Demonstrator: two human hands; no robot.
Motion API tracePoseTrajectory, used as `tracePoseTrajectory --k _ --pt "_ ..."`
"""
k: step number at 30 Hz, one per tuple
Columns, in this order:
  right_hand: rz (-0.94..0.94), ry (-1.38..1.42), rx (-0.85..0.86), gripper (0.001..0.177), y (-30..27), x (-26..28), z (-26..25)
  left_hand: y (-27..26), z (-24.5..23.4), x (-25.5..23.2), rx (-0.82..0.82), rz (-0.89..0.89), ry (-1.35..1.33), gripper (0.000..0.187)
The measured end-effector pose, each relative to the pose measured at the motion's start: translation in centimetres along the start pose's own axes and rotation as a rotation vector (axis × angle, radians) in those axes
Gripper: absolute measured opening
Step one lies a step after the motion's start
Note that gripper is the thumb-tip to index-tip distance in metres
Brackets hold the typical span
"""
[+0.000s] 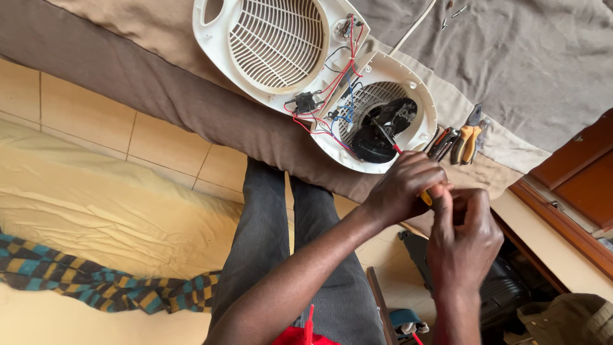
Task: The person removes the fan blade from a disassembled electric fan, then uses a screwdriver to tighten screws on the motor housing. The fan remains open on the bed with tools nearby.
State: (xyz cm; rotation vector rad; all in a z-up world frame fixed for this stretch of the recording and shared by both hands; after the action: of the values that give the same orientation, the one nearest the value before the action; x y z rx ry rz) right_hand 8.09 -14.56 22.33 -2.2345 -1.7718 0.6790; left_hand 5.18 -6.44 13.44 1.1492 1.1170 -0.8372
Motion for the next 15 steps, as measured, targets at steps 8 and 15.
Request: tracePoseTrajectory --k 8,15 --pt "-0.056 0.278 0.075 0.031 -1.0 0.4 -0.1 0.2 -1.4 0.3 -0.114 0.057 -0.012 0.03" --pt "-0.293 0.004 -0.133 0.047 -1.8 1.8 -1.2 -1.1 1.6 1.9 0.096 -0.026 -0.131 0.029"
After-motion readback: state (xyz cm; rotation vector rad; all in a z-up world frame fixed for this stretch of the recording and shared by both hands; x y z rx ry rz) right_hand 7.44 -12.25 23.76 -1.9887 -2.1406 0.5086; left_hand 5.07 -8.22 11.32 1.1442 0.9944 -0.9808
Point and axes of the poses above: each hand's wrist, its own y-axis towards the middle knuckle, its own z-axis out of the palm, x = y × z, the point moved 9 cm from there along y, towards the middle knuckle, and after that the axes turned 13 degrees about z, right-handed, at the moved point
